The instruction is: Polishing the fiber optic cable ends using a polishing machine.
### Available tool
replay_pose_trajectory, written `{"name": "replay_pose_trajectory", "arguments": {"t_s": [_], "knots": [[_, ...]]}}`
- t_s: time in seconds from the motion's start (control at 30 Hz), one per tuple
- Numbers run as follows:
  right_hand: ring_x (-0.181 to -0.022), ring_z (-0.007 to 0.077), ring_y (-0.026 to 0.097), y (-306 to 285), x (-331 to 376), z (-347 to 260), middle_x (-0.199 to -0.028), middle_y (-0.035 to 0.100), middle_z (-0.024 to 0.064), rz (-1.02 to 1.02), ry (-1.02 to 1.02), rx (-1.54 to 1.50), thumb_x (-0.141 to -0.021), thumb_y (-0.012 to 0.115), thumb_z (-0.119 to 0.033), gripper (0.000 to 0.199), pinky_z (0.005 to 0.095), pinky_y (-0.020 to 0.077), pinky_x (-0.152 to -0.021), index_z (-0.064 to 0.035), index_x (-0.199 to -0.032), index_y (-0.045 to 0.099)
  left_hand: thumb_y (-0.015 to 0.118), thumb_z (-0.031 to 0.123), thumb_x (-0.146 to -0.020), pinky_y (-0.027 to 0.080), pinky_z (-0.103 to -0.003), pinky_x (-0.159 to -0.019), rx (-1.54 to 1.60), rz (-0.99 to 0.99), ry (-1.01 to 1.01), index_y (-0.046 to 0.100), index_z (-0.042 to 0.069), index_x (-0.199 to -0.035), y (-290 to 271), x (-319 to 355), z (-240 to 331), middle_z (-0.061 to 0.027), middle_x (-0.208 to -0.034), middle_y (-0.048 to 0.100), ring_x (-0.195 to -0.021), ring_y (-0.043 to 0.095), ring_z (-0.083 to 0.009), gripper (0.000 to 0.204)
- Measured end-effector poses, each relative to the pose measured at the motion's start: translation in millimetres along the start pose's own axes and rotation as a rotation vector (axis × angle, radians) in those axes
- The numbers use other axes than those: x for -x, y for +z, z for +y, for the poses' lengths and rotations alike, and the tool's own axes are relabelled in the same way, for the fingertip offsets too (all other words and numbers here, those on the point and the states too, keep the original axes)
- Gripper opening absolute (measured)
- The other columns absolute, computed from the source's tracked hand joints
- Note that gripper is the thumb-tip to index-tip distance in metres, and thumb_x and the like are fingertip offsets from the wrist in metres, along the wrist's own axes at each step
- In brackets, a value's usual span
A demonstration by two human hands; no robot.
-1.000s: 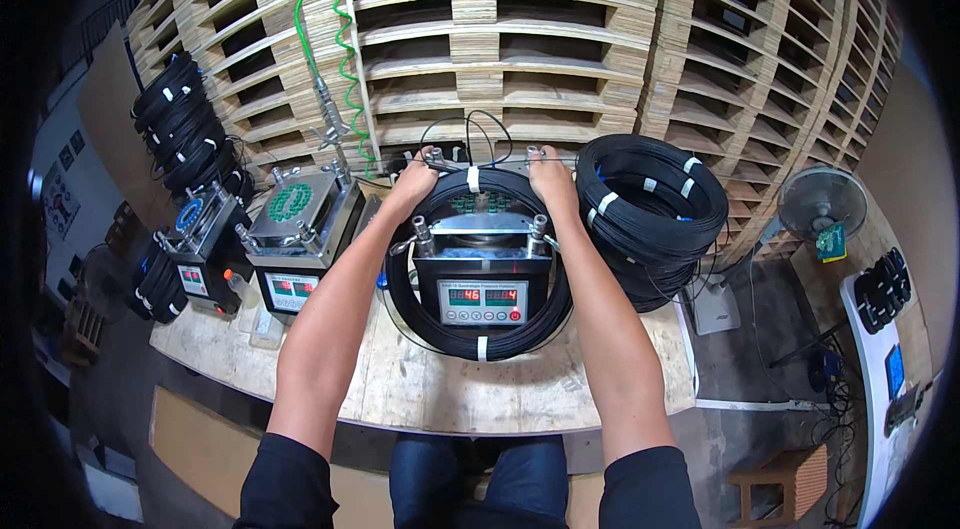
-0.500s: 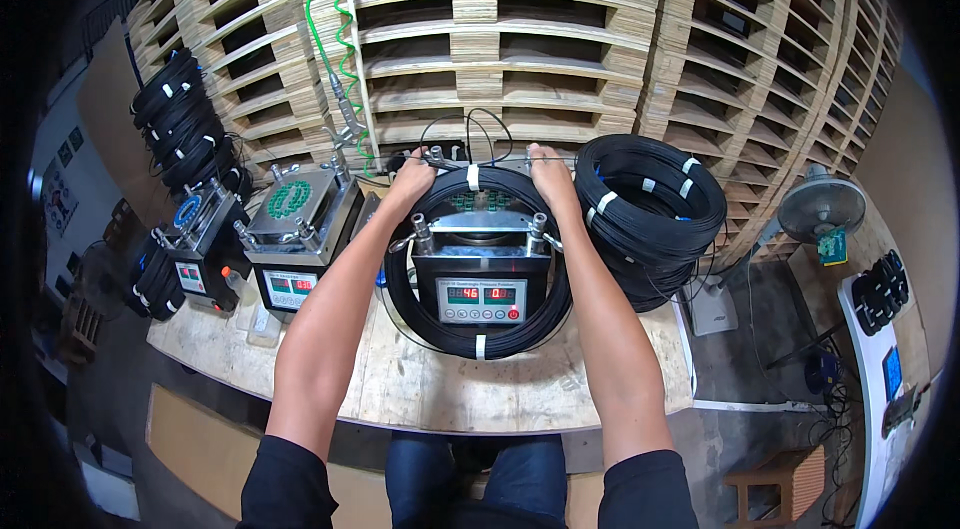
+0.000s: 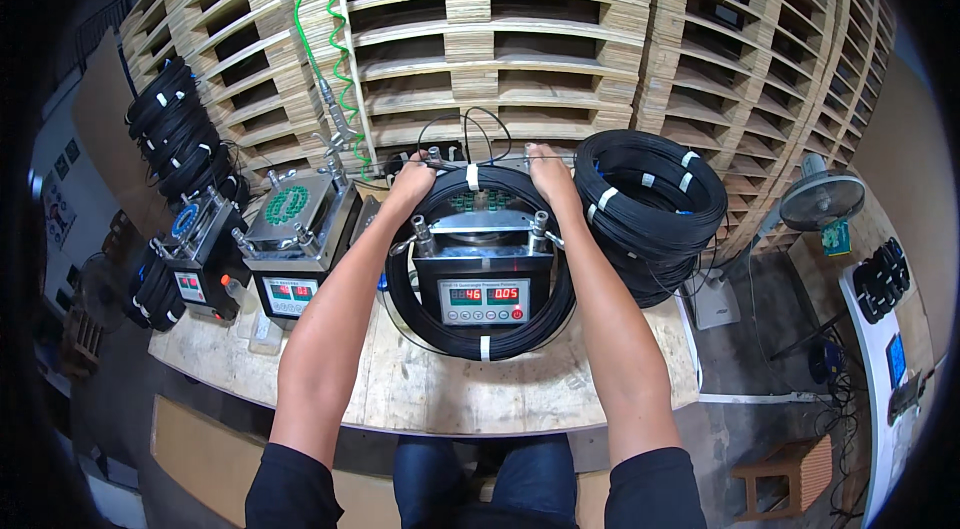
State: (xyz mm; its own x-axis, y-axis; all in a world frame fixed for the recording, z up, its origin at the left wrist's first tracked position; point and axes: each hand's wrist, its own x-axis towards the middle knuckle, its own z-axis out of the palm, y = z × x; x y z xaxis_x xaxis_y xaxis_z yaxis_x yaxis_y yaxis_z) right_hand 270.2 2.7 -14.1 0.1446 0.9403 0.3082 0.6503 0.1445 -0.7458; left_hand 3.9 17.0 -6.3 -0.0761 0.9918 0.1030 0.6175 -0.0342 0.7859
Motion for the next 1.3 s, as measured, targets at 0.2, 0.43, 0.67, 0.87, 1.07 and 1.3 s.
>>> {"name": "replay_pose_trajectory", "arguments": {"t_s": [0.2,0.43,0.67,0.87,1.07,1.3], "knots": [[-0.123,0.0389,0.053,5.3,-0.2,-8.1,-0.130,0.058,0.0249,-0.033,0.016,-0.051,-0.104,0.033,-0.044,0.057,0.0387,0.0399,-0.103,0.0025,-0.126,0.058,0.055,0.025,-0.087,0.043,-0.042,-0.103,0.040,0.005,0.036,0.049,0.006,-0.138,-3.4,-7.8,-17.7,-0.0267,-0.125,0.062,-0.121,0.057,-0.0413,0.055],[-0.123,0.0411,0.052,0.4,6.9,-17.5,-0.131,0.058,0.0249,-0.011,0.039,0.002,-0.103,0.032,-0.047,0.059,0.0408,0.0395,-0.104,0.0006,-0.125,0.059,0.054,0.026,-0.085,0.042,-0.040,-0.104,0.125,-0.056,0.016,0.047,0.006,-0.141,-2.1,-14.2,-21.1,-0.0291,-0.128,0.059,-0.122,0.056,-0.0410,0.060],[-0.124,0.0425,0.051,2.4,7.1,-13.3,-0.132,0.057,0.0255,-0.008,0.030,0.013,-0.103,0.032,-0.049,0.061,0.0408,0.0390,-0.105,0.0017,-0.124,0.060,0.054,0.029,-0.084,0.041,-0.040,-0.105,0.091,-0.032,0.009,0.044,0.006,-0.144,-1.5,-5.4,-17.6,-0.0299,-0.131,0.057,-0.126,0.053,-0.0415,0.066],[-0.123,0.0402,0.052,7.3,3.5,-12.7,-0.129,0.059,0.0259,-0.023,0.005,-0.030,-0.103,0.034,-0.045,0.058,0.0399,0.0389,-0.104,0.0030,-0.123,0.060,0.053,0.027,-0.084,0.042,-0.038,-0.105,0.050,-0.027,0.019,0.043,0.004,-0.145,-7.9,-7.3,-21.8,-0.0301,-0.127,0.060,-0.124,0.055,-0.0408,0.066],[-0.122,0.0390,0.053,7.3,-0.4,-7.1,-0.128,0.060,0.0230,-0.004,0.036,-0.033,-0.102,0.037,-0.045,0.055,0.0386,0.0396,-0.103,0.0009,-0.122,0.061,0.053,0.025,-0.086,0.042,-0.037,-0.104,0.161,-0.082,0.026,0.043,0.002,-0.145,-3.3,-11.6,-25.6,-0.0296,-0.129,0.059,-0.124,0.055,-0.0401,0.064],[-0.117,0.0373,0.057,10.5,-1.8,-4.8,-0.125,0.062,0.0213,-0.027,0.081,-0.061,-0.102,0.040,-0.045,0.053,0.0374,0.0411,-0.100,0.0009,-0.118,0.062,0.053,0.032,-0.090,0.041,-0.039,-0.105,0.116,-0.063,0.012,0.042,0.001,-0.145,-4.8,-0.7,-15.5,-0.0294,-0.132,0.057,-0.127,0.052,-0.0416,0.063]]}}
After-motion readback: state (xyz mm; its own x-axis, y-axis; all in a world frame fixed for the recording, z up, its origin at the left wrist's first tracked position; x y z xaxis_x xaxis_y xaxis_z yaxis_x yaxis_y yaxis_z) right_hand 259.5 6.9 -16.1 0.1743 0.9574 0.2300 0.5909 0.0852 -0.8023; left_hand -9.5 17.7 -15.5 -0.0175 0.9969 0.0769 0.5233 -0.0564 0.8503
